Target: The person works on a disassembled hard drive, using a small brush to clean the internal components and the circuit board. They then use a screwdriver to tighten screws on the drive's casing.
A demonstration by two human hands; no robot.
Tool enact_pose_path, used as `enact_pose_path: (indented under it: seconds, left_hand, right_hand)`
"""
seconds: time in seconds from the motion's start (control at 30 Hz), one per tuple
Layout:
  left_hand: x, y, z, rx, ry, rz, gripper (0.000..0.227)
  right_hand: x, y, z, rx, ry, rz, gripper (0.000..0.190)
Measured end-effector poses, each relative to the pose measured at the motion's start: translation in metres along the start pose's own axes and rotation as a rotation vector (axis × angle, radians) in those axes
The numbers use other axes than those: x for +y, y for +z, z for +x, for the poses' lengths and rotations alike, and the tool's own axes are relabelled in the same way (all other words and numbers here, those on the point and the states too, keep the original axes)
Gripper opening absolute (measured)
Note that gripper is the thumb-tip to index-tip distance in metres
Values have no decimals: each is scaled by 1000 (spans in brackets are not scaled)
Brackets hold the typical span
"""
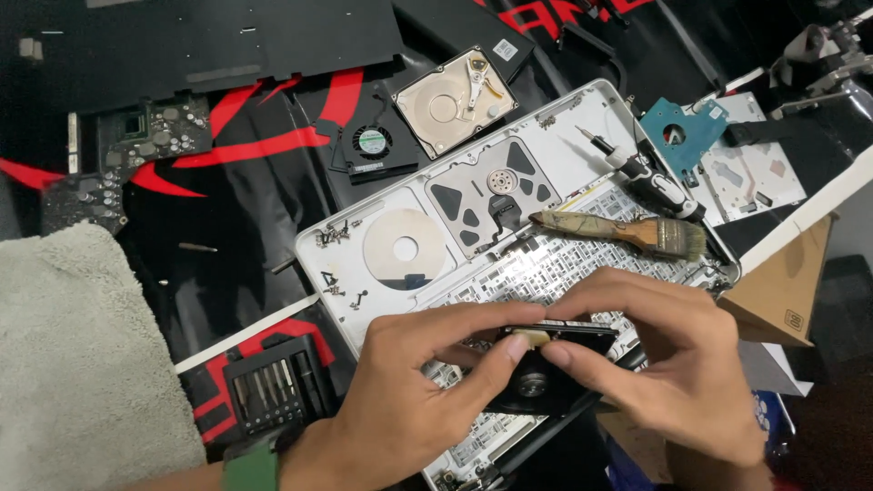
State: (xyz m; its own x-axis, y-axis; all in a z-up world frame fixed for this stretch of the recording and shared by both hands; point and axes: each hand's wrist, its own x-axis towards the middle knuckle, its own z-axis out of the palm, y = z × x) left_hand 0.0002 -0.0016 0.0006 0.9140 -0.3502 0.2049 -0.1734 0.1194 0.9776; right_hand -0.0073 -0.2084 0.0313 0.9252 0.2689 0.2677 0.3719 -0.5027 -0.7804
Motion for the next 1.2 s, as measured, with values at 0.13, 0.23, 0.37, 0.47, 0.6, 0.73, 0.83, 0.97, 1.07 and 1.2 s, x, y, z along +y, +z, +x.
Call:
enact_pose_path:
  seconds: [0.13,0.23,0.37,0.47,0.6,0.73,0.83,0.97,1.07,1.2]
  left_hand:
    - [2,-2,1,-37,-157,-72,31]
    - [0,-1,3,-18,-244,-94,31]
    - [-2,-1,2,19,-324,-123,29]
    - [-3,0,1,33,-218,-69,23]
    - [-1,-1,1,31,-170,-43,23]
    - [0,-1,2,5,-163,-44,24]
    - [0,-1,2,8,-171,-37,24]
    - [0,-1,2,3,-167,-50,23]
    - [0,0,3,31,-180,-31,23]
    - [-2,0,3,79,-179,-56,24]
  right_hand:
    - [-1,7,0,47,51,76,16]
    - [5,12,-3,96,85,130,13]
    - [6,15,-5,110,113,167,11]
    - [6,20,-6,137,123,164,11]
    - [4,22,-7,153,105,132,12]
    - [7,13,-8,100,101,184,14]
    - [7,12,-6,57,101,219,18]
    - [5,16,-2,86,53,195,13]
    - [15,21,-7,119,122,250,9]
    - [27,22,-2,54,90,358,10]
